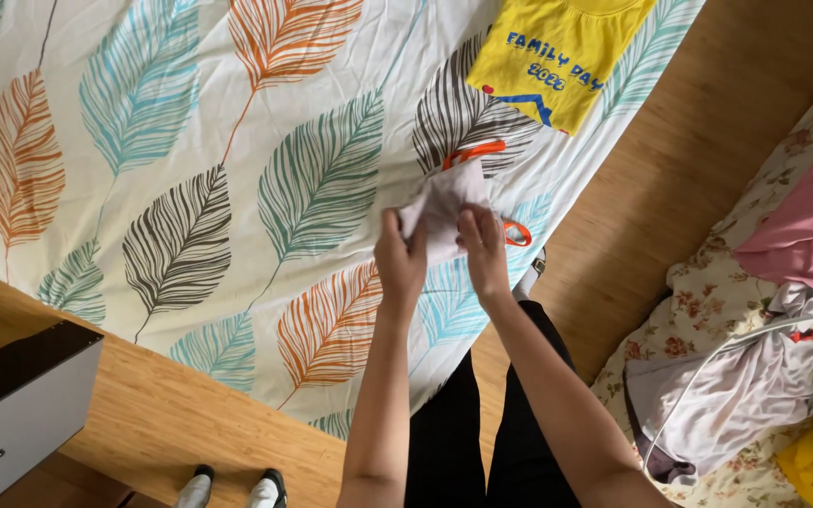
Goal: The person folds a yellow t-shirt, a light pink garment, and a dark patterned cloth on a bed. They pick up each item from a pile, shake it out, and fold it into a neat stack on the bed surface.
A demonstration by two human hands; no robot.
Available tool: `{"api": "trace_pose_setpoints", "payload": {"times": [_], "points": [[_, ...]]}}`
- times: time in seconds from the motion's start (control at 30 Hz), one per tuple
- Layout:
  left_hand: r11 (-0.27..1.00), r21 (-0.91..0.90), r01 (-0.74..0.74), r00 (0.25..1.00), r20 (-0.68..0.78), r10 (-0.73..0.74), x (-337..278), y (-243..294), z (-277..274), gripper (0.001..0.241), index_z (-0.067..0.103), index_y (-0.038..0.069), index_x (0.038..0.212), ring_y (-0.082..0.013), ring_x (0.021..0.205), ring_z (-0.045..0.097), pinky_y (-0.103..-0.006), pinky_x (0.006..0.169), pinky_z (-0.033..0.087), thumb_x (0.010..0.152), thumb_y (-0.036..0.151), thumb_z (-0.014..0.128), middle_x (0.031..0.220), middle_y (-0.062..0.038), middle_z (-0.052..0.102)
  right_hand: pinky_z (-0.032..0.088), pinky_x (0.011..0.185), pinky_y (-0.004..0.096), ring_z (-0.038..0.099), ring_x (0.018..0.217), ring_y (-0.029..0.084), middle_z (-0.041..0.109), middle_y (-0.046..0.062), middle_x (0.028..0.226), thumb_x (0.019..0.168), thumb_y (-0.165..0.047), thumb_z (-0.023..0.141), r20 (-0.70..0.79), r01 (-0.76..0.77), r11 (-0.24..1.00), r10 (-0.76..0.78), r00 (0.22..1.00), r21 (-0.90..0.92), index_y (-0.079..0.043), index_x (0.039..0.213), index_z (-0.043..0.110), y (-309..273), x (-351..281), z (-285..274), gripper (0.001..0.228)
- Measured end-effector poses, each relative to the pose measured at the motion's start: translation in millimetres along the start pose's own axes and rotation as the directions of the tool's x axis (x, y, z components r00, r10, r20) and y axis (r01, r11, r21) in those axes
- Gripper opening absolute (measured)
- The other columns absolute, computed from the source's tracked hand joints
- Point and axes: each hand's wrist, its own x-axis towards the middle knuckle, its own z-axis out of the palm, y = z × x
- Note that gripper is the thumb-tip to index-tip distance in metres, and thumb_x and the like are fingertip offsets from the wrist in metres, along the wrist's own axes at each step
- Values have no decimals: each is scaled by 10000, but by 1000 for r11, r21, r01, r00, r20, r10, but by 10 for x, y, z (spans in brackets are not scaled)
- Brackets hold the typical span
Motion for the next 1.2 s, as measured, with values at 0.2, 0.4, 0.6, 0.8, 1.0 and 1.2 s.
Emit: {"api": "trace_pose_setpoints", "payload": {"times": [0.2,0.4,0.6,0.8,1.0,1.2], "points": [[676,34,-736,676,102,730,-174,874,-204,53,640,165,944,-215,933,713,-344,847,562,932,131,679,982,-9,715,609,701,383,731,786,266,715,175,984,1007,-467,594,294,-412,653,289,911,635,24,1243,656,-593,209,-535,548],[638,-158,-753,630,104,769,-294,1257,-476,372,643,94,984,-349,1244,646,-541,1120,442,807,353,844,1302,-110,686,603,798,440,741,901,314,694,192,1059,841,69,690,206,-371,732,310,928,571,60,1258,577,-267,307,-1042,432],[771,-548,323,892,450,-53,-119,794,-218,609,230,150,1279,-480,1499,255,-686,1175,168,997,586,549,1584,-279,348,624,861,483,768,931,329,751,158,1038,791,102,705,153,-364,686,350,924,630,7,1178,677,-304,329,-1052,399],[414,-815,406,883,466,53,214,827,-41,676,199,202,1455,-243,1136,648,-365,1006,463,993,144,690,1216,-164,639,629,839,507,766,928,323,752,153,1024,793,44,739,130,-358,693,359,924,626,-7,1180,670,-421,583,-1140,397],[509,-852,124,822,376,428,1107,1439,174,682,434,197,1539,-294,1316,561,-465,1134,418,964,214,801,1418,-256,570,651,850,457,771,925,287,739,110,973,800,65,726,43,-94,744,88,995,661,-34,1124,704,-1384,1120,-1121,339],[681,-712,-173,755,348,556,1895,1560,771,467,616,101,1365,-190,1363,548,-314,1161,428,939,-90,617,1453,-35,566,550,1006,426,674,1043,310,681,216,1201,891,90,646,108,-125,643,66,992,756,60,1252,593,-1080,2080,-1378,366]]}}
